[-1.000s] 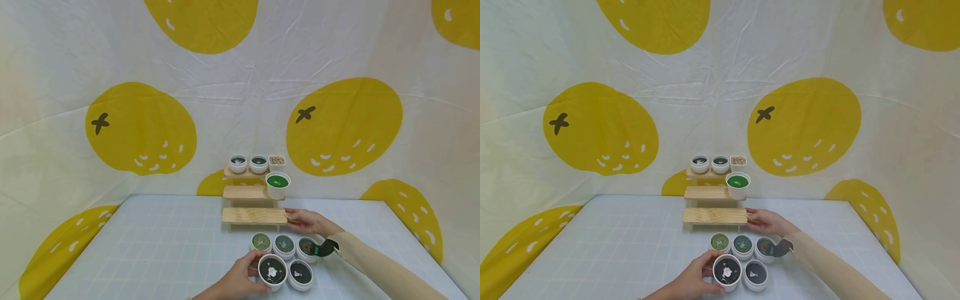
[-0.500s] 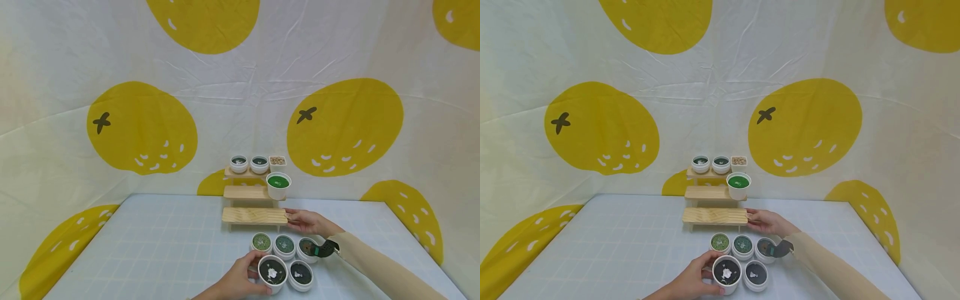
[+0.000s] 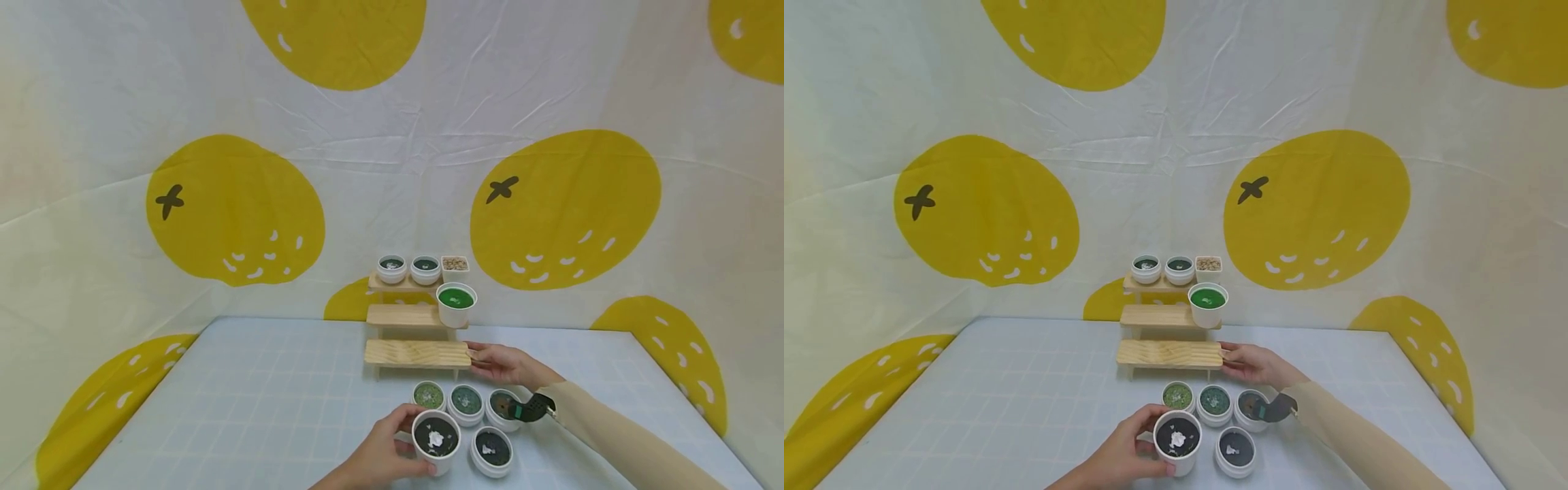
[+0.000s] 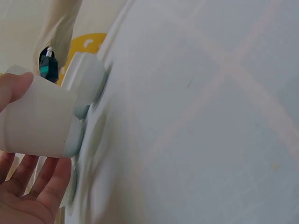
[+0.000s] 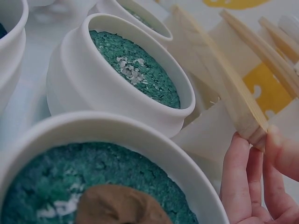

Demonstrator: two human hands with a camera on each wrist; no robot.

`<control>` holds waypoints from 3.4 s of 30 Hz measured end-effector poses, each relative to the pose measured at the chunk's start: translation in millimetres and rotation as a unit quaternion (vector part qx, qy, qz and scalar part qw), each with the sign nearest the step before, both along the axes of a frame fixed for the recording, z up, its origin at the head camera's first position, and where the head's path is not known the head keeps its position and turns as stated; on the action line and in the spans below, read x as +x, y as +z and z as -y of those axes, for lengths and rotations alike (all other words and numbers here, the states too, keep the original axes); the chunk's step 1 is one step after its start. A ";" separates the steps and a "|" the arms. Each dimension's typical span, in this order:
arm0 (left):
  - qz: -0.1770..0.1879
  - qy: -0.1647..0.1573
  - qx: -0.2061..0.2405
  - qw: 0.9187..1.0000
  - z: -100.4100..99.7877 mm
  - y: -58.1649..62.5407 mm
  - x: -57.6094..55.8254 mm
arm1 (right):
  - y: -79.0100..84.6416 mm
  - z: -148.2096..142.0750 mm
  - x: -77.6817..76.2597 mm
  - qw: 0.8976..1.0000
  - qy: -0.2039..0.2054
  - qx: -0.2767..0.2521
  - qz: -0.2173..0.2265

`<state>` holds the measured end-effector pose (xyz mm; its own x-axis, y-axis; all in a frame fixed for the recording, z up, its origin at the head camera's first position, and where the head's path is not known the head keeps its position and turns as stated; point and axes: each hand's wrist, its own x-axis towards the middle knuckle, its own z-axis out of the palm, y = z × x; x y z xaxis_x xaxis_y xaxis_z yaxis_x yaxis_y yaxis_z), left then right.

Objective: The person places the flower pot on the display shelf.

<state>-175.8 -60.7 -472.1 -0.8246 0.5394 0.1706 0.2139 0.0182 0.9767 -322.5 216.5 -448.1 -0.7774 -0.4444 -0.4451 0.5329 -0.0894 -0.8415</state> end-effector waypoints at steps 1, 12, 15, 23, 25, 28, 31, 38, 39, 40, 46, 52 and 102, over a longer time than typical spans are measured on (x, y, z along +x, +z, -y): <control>-0.001 0.000 0.003 1.000 0.1 0.0 -0.3 | -0.2 0.0 0.0 1.000 -0.003 0.000 0.002; -0.036 0.051 -0.001 0.998 1.9 4.0 -2.6 | -1.5 0.7 0.7 1.000 -0.003 0.001 0.003; -0.044 0.077 -0.003 0.996 2.4 7.6 -2.9 | -1.8 0.4 0.3 1.000 0.001 0.005 -0.002; -0.042 0.154 -0.005 0.987 6.5 22.9 -8.6 | -2.1 0.4 0.5 1.000 -0.006 0.012 -0.011; -0.039 0.171 -0.007 0.984 7.6 27.0 -12.0 | -2.3 0.3 0.8 1.000 -0.005 0.011 -0.013; -0.044 0.190 -0.017 0.981 9.3 32.3 -17.0 | -2.8 -0.6 0.0 1.000 -0.004 0.012 -0.017; -0.049 0.205 -0.022 0.977 9.9 37.2 -20.6 | -4.0 -1.5 -1.4 1.000 -0.008 0.015 -0.019; -0.054 0.230 -0.017 0.971 8.7 46.2 -27.6 | -6.3 -1.0 -2.2 1.000 -0.009 0.019 -0.018; -0.059 0.234 -0.019 0.970 8.7 47.1 -29.1 | -6.0 -1.2 -1.9 1.000 -0.008 0.019 -0.018; -0.061 0.236 -0.023 0.970 8.5 48.2 -30.7 | -5.6 -1.3 -1.7 1.000 -0.007 0.019 -0.018; -0.070 0.239 -0.031 0.968 5.6 54.6 -39.0 | -4.1 -1.6 -0.7 1.000 -0.001 0.014 -0.017; -0.085 0.239 -0.030 0.967 0.1 61.4 -46.6 | -3.8 -2.0 -0.8 1.000 0.002 0.012 -0.013; -0.107 0.314 -0.055 0.942 -18.7 73.1 -130.0 | -2.4 1.5 -1.9 1.000 0.001 -0.008 -0.006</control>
<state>-305.9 -42.0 -399.0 -0.9400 -0.0198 0.3405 0.3187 0.3048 0.8975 -324.4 215.0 -450.5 -0.7814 -0.4527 -0.4294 0.5236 -0.1013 -0.8459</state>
